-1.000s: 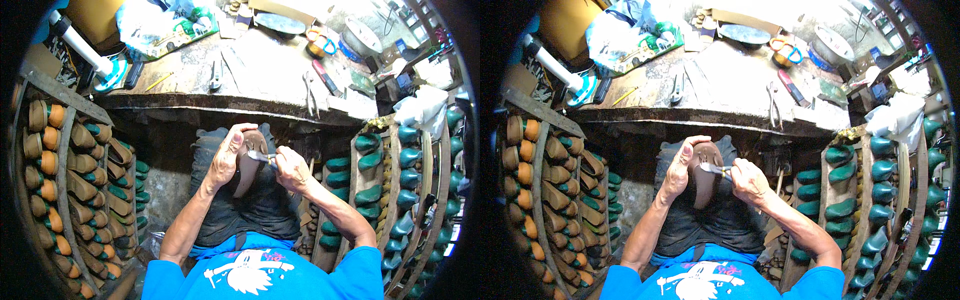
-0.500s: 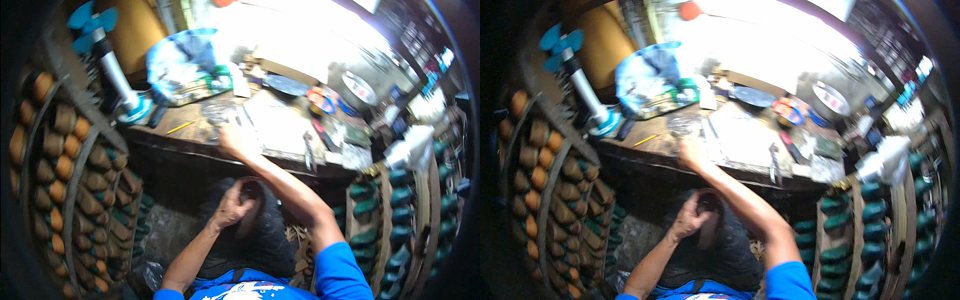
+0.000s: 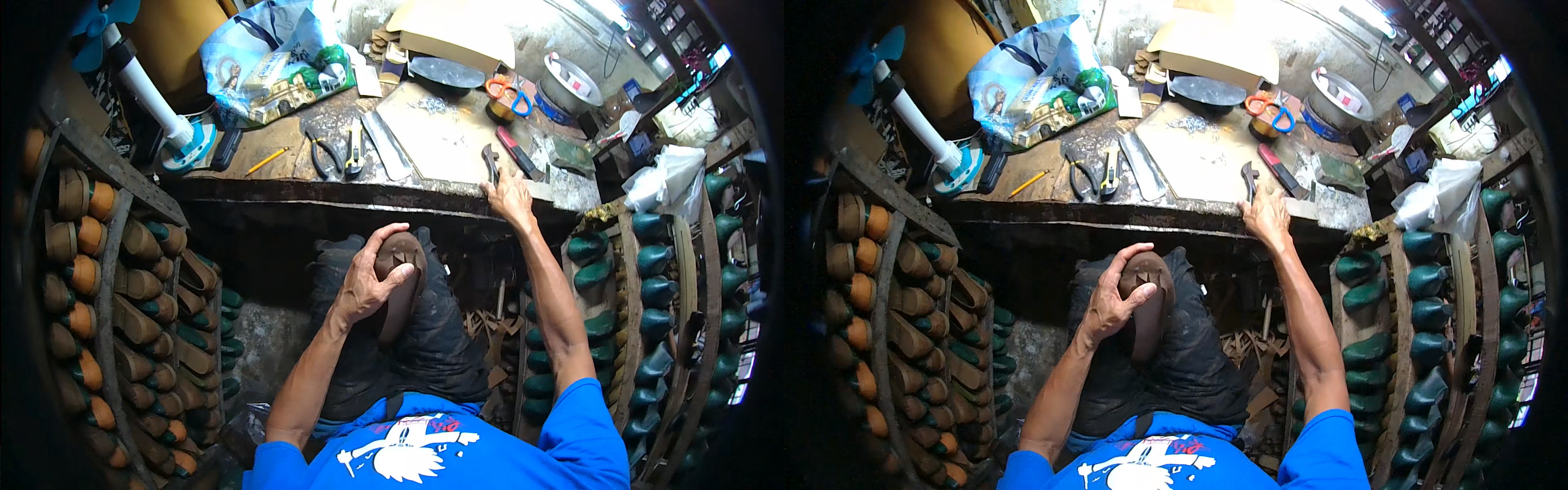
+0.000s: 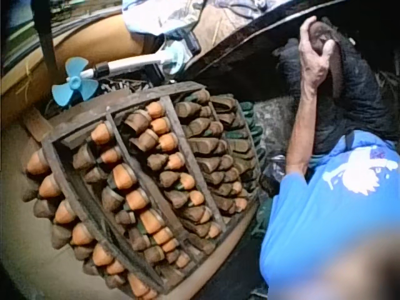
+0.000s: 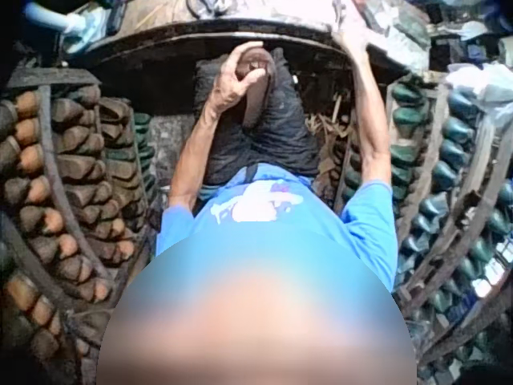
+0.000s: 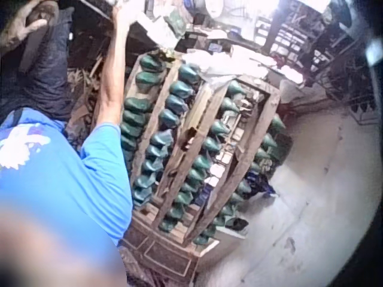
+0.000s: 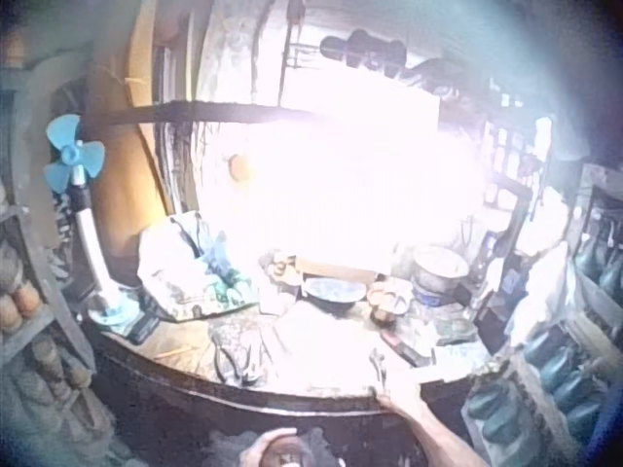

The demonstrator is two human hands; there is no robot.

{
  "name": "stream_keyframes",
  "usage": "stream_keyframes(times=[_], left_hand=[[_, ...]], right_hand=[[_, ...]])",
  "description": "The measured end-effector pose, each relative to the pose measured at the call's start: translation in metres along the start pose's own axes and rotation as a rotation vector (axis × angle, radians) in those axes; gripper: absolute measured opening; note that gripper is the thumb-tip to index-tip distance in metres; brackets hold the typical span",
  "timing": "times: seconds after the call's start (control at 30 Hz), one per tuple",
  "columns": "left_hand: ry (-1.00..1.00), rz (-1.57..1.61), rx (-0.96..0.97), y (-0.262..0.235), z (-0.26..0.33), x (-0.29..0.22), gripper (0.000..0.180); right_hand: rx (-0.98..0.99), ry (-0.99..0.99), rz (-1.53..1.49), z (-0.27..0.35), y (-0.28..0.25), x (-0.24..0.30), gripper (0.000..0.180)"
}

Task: The person uses a hammer and pliers to adjust and secure parts of a brown shoe mounted on a green shoe last. They repeatedly tap the shoe's upper and sole edges, reposition the shoe, and use pliers to pull or align components.

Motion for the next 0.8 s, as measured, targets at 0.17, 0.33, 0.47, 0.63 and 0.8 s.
stream_keyframes(times=[0.17, 0.33, 0.47, 0.63, 0.8], left_hand=[[0.153, -0.137, -0.075, 0.007, -0.005, -0.014, 0.052], [0.167, -0.193, -0.093, 0.013, -0.011, -0.01, 0.048], [0.108, -0.189, -0.086, 0.017, -0.016, 0.002, 0.047], [-0.05, -0.047, -0.023, 0.024, -0.015, 0.013, 0.054], [-0.016, -0.029, 0.096, 0.028, -0.007, -0.002, 0.07]], right_hand=[[0.052, 0.093, -0.399, -0.022, 0.018, -0.021, 0.061], [0.594, 0.275, -1.266, 0.084, -0.026, 0.026, 0.02], [0.783, 0.267, -1.321, 0.196, -0.089, 0.073, 0.032], [1.055, 0.365, -1.302, 0.267, -0.109, 0.11, 0.034], [1.172, 0.39, -1.131, 0.269, -0.101, 0.113, 0.034]])
Point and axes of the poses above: each hand's wrist, its own z-axis away from the middle knuckle, its own y-axis out of the palm, x = y × z, the point moved 8 cm from there along -z, towards the middle knuckle, and after that the axes turned 7 degrees about -x, right-handed, at the moved point
